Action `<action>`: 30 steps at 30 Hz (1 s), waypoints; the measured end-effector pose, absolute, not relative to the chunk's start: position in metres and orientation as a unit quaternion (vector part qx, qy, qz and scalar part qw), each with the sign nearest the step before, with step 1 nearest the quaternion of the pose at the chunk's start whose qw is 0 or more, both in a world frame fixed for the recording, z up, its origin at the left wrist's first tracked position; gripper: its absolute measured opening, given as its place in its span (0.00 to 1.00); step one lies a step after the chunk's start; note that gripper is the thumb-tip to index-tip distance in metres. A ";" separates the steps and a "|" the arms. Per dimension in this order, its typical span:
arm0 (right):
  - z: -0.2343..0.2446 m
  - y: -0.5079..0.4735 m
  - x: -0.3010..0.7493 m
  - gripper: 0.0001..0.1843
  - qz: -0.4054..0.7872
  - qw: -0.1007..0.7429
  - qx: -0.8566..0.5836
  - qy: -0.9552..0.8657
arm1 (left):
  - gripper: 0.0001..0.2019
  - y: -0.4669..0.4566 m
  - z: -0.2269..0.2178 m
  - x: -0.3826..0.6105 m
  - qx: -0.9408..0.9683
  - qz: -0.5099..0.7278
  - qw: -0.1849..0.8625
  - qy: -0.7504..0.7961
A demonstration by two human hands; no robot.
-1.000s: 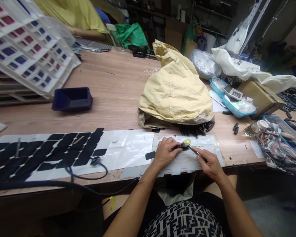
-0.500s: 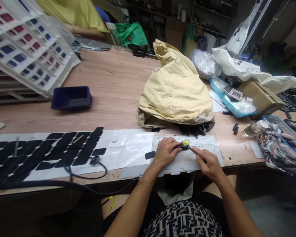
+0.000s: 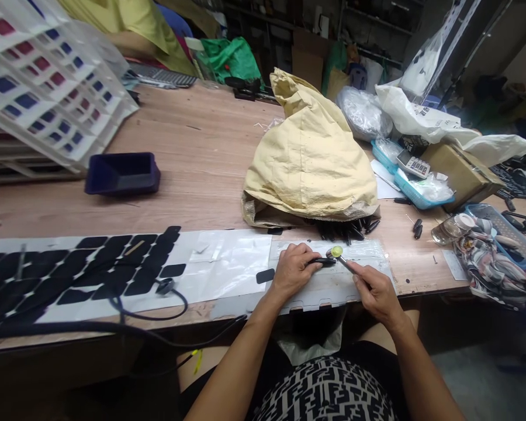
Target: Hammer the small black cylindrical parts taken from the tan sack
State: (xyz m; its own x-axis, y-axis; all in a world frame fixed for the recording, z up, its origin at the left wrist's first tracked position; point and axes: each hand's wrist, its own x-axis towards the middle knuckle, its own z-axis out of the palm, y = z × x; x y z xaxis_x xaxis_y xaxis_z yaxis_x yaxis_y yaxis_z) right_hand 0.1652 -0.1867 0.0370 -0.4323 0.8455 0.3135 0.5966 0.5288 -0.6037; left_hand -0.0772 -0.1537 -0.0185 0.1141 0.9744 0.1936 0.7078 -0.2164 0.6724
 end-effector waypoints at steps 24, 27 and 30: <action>0.017 -0.157 0.176 0.27 0.541 0.459 -0.501 -0.496 | 0.07 -0.212 -0.007 -0.073 0.802 0.337 0.269 0.415; 0.016 -0.158 0.176 0.27 0.536 0.453 -0.500 -0.508 | 0.06 -0.242 -0.013 -0.061 0.828 0.314 0.195 0.422; 0.015 -0.158 0.176 0.28 0.533 0.457 -0.501 -0.506 | 0.07 -0.256 -0.021 -0.051 0.838 0.284 0.132 0.448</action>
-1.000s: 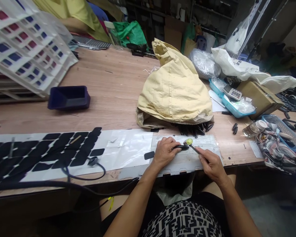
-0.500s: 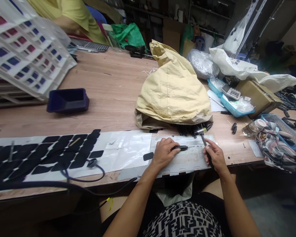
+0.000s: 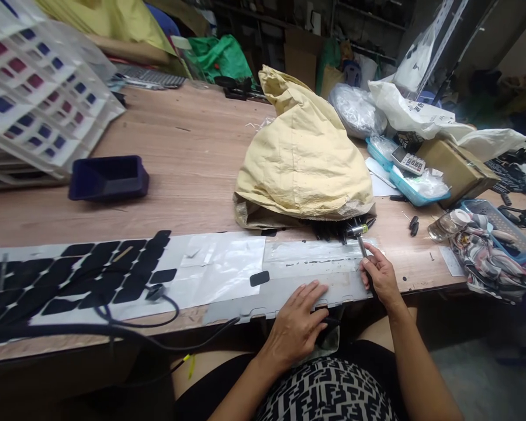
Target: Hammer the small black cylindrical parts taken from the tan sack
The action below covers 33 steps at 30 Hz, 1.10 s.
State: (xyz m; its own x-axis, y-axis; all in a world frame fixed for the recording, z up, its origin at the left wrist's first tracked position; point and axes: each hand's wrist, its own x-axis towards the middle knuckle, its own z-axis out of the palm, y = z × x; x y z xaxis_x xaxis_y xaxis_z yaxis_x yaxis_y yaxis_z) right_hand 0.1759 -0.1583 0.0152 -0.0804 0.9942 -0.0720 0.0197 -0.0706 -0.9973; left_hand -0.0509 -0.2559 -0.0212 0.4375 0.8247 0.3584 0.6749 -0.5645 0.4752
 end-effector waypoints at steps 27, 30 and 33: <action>0.008 -0.157 0.177 0.29 0.527 0.456 -0.503 -0.511 | 0.12 -0.089 0.018 -0.051 0.465 0.273 0.240 0.807; 0.007 -0.157 0.177 0.29 0.526 0.453 -0.505 -0.513 | 0.06 -0.107 0.012 -0.070 0.498 0.339 0.245 0.760; 0.008 -0.157 0.178 0.28 0.526 0.450 -0.505 -0.516 | 0.07 -0.124 0.007 -0.083 0.516 0.364 0.274 0.725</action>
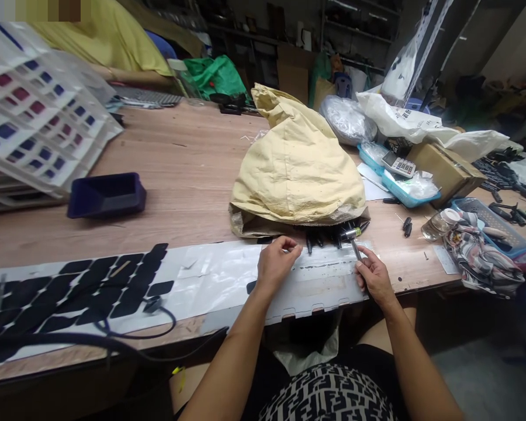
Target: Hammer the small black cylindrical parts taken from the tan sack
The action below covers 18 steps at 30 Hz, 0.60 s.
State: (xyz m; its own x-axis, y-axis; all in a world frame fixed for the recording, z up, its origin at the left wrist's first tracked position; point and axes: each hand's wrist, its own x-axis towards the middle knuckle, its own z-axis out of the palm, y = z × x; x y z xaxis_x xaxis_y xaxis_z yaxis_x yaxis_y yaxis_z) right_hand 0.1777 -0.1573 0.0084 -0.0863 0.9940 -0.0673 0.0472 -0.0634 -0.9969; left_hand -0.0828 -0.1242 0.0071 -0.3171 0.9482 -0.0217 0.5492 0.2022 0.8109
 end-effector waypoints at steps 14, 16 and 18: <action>0.013 -0.158 0.175 0.29 0.522 0.455 -0.509 -0.512 | 0.08 -0.111 0.013 -0.056 0.542 0.251 0.205 0.776; 0.012 -0.158 0.176 0.28 0.526 0.454 -0.505 -0.512 | 0.07 -0.122 0.008 -0.068 0.544 0.293 0.233 0.751; 0.011 -0.159 0.176 0.28 0.529 0.454 -0.501 -0.513 | 0.08 -0.133 0.002 -0.079 0.552 0.328 0.291 0.710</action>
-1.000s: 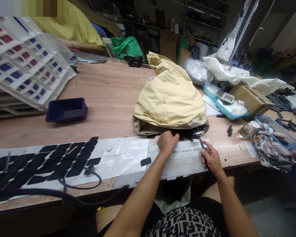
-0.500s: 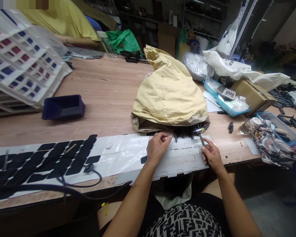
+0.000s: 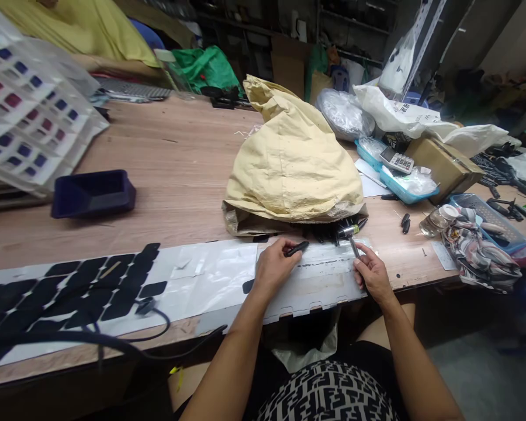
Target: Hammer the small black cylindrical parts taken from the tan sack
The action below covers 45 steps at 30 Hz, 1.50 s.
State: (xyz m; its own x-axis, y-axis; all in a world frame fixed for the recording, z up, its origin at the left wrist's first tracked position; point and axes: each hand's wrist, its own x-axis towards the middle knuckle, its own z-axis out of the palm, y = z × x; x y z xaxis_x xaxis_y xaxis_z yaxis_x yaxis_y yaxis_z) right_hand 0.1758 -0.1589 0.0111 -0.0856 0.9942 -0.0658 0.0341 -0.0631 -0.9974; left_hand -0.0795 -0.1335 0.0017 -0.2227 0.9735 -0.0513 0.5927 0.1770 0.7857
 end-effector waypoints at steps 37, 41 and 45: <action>0.034 -0.189 0.157 0.23 0.185 0.289 -0.431 -0.834 | 0.08 -0.153 -0.018 -0.085 0.692 0.313 0.266 0.594; 0.037 -0.189 0.164 0.22 0.211 0.314 -0.430 -0.820 | 0.08 -0.153 -0.017 -0.085 0.688 0.312 0.267 0.598; 0.038 -0.190 0.169 0.23 0.203 0.266 -0.434 -0.836 | 0.09 -0.153 -0.017 -0.085 0.688 0.305 0.267 0.602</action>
